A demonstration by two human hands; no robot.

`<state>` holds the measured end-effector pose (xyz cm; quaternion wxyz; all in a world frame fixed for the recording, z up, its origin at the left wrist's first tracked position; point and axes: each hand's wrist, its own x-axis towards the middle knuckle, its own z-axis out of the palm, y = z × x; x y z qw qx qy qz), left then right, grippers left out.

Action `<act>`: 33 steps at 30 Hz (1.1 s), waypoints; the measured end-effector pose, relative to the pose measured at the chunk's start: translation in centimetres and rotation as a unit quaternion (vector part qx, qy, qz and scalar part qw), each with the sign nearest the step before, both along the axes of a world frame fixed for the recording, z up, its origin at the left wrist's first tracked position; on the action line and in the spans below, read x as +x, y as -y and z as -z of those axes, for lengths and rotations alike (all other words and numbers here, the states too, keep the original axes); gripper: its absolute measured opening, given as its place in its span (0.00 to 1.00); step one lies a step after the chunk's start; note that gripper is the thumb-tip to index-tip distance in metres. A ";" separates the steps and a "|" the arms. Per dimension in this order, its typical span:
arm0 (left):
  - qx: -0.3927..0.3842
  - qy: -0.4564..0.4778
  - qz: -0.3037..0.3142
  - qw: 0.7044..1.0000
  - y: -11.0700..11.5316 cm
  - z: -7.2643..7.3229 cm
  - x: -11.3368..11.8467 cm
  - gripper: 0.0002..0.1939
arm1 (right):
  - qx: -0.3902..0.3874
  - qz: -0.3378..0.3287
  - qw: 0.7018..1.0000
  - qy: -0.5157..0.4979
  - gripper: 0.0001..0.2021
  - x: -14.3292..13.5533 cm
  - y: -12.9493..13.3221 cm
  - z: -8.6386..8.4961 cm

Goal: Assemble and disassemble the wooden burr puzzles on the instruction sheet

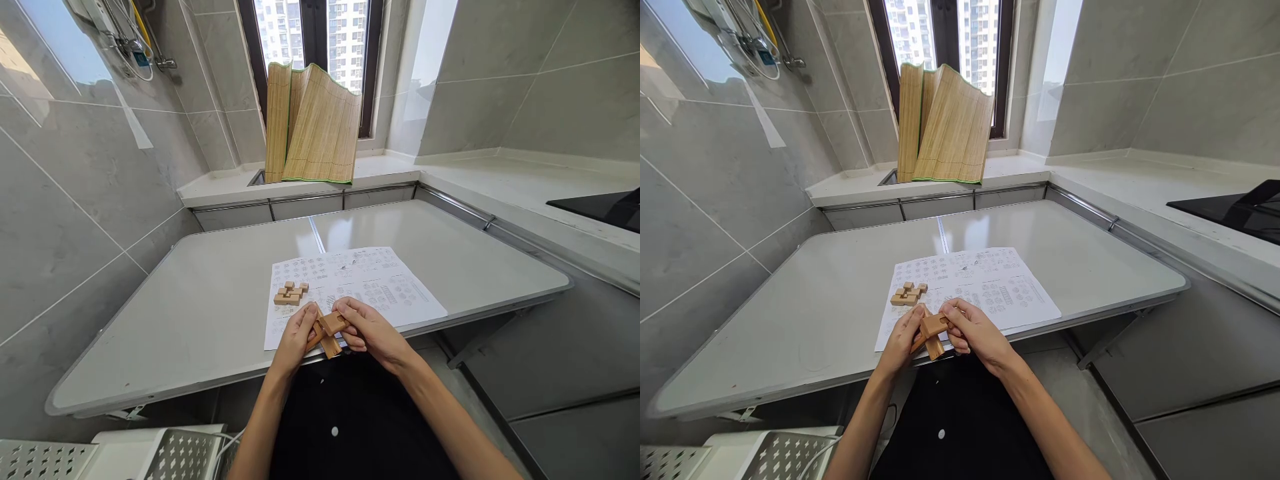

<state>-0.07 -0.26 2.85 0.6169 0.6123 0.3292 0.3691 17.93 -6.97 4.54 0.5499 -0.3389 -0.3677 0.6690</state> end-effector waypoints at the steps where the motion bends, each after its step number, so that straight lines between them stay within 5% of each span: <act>1: -0.002 0.001 0.002 1.000 0.0 0.1 0.0 0.29 | -0.002 -0.003 1.000 -0.004 0.20 -0.1 0.0 0.1; 19: 0.017 -0.004 0.010 1.000 0.4 -0.8 0.3 0.31 | -0.047 -0.050 0.997 -0.023 0.23 -1.7 0.5 2.3; 33: 0.083 -0.038 0.064 0.994 1.0 -1.9 0.5 0.28 | -0.021 0.026 0.999 0.016 0.26 -1.6 0.2 2.1</act>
